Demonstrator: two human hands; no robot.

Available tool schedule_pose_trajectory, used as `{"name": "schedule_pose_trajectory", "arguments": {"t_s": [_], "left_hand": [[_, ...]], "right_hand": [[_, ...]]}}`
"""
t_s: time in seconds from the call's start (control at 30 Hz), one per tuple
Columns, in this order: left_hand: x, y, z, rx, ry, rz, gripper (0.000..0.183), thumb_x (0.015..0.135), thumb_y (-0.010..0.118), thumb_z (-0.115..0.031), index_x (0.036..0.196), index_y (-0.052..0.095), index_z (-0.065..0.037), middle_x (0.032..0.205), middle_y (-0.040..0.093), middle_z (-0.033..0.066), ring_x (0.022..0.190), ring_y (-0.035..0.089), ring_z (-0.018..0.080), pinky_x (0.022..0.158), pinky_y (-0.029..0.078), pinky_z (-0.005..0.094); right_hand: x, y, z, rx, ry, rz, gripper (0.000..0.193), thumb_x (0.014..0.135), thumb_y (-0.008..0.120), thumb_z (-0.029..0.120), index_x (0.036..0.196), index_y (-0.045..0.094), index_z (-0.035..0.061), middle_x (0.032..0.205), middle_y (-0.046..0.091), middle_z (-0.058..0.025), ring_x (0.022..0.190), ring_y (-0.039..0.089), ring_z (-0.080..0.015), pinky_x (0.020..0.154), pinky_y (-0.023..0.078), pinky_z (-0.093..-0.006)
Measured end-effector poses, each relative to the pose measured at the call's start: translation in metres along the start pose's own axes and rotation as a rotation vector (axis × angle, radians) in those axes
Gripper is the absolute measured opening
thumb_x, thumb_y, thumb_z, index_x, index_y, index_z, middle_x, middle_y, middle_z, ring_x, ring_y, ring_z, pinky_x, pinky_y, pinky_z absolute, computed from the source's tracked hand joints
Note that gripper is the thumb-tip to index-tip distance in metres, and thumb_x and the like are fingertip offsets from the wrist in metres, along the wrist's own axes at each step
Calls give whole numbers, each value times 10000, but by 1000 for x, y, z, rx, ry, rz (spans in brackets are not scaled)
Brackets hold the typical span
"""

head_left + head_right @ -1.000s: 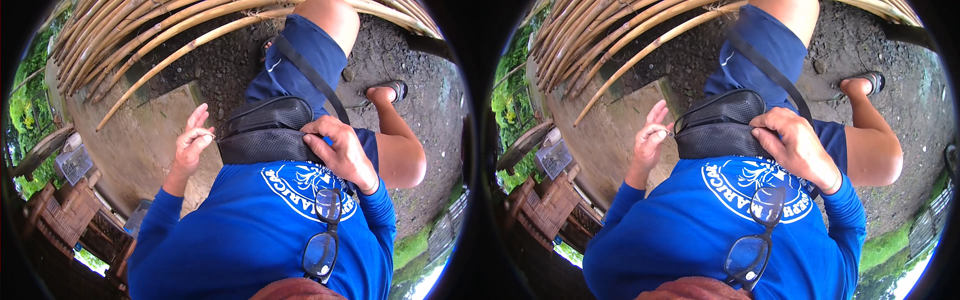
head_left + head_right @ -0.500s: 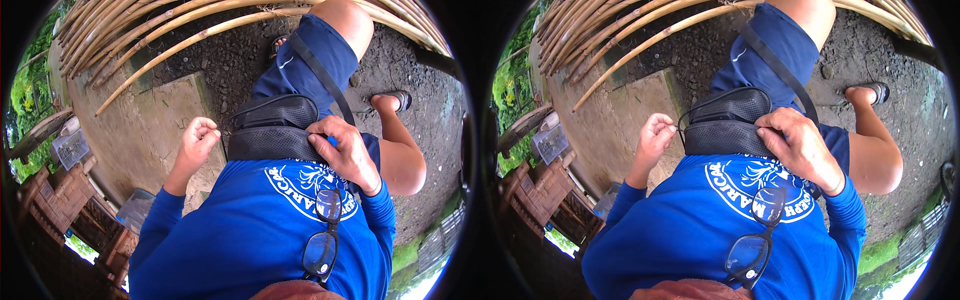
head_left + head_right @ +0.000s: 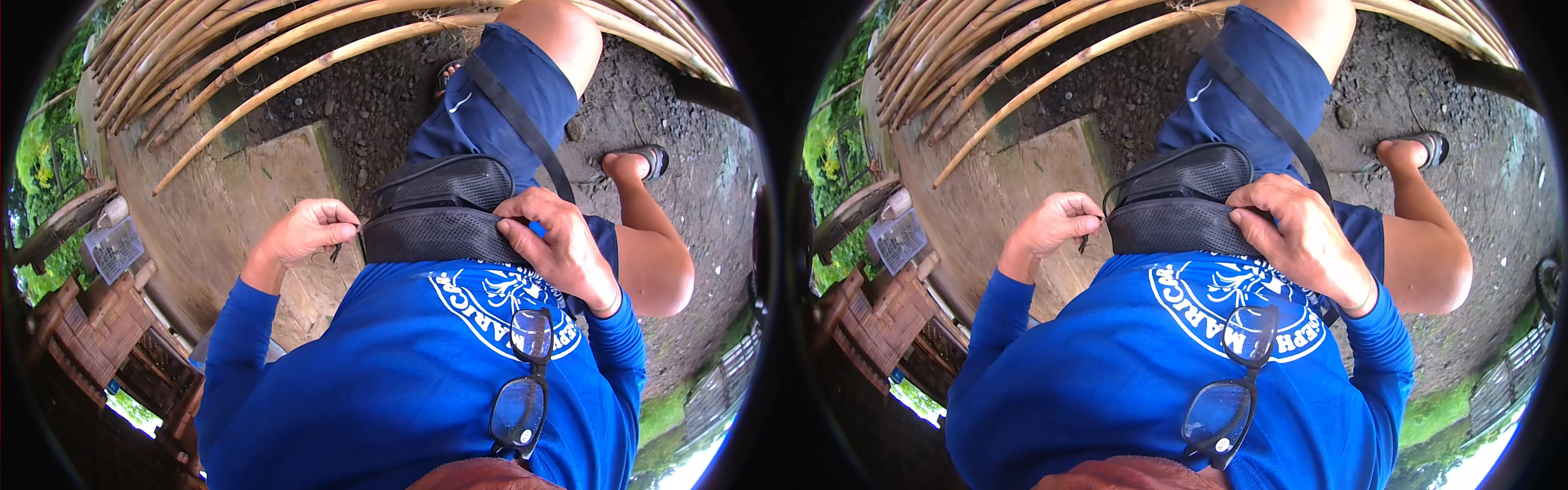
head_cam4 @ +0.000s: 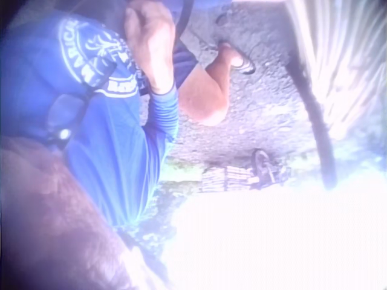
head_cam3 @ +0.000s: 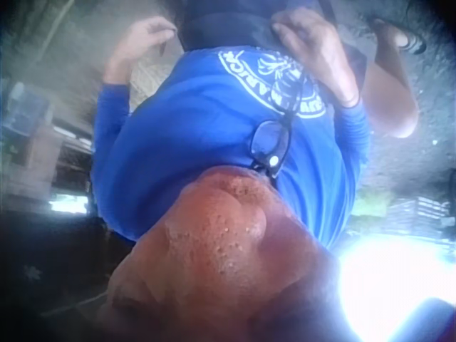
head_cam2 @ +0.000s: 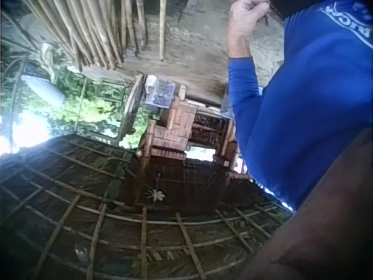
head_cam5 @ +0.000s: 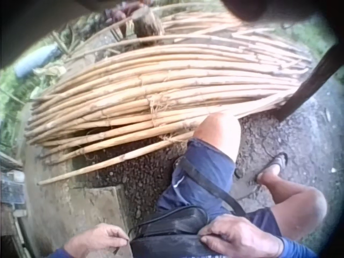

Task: The person prepares for work by zipping a pouch and then uses a small blade to strip bark or fibers from bamboo poles by hand while seated.

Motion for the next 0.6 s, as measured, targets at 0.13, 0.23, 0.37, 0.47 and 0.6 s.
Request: {"name": "schedule_pose_trajectory", "arguments": {"t_s": [0.13,0.23,0.37,0.47,0.6], "left_hand": [[-2,14,-16,-226,-3,-19,176,1023,765,-233,1063,732,-64,889,700,-20,791,622,52,656,489,222],[-4,20,-38,-317,-31,-91,153,1022,749,-206,1058,725,-59,854,668,-29,748,599,51,631,480,222],[6,40,-92,-84,89,-78,124,1018,738,-173,1033,729,-51,840,669,-22,716,587,47,615,469,221],[23,69,-133,177,179,-33,105,1009,733,-139,1006,740,-35,822,685,-11,716,594,43,615,462,225],[33,128,-190,600,352,49,128,977,744,-127,968,756,0,767,699,23,697,620,68,635,492,266]], "right_hand": [[-2,-2,1,2,-15,-4,154,962,728,83,1095,736,7,984,734,-170,971,706,-369,879,561,-448],[-5,-4,0,12,8,-9,126,972,738,60,1082,738,-3,998,737,-149,968,711,-324,884,559,-413],[-5,-6,2,27,-38,-51,143,961,754,58,1090,740,-1,996,738,-157,971,713,-335,872,561,-420],[-8,-5,4,50,-76,-60,186,955,737,80,1117,733,-11,999,746,-200,988,720,-392,884,571,-459],[-19,-10,-2,106,-15,-126,191,966,791,81,1126,723,3,965,751,-132,916,735,-252,824,580,-381]]}}
Point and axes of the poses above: each hand's wrist, its own x-axis towards the middle knuckle, its own y-axis out of the palm, z = x × y, the point moved 9 cm from there along x, towards the middle knuckle
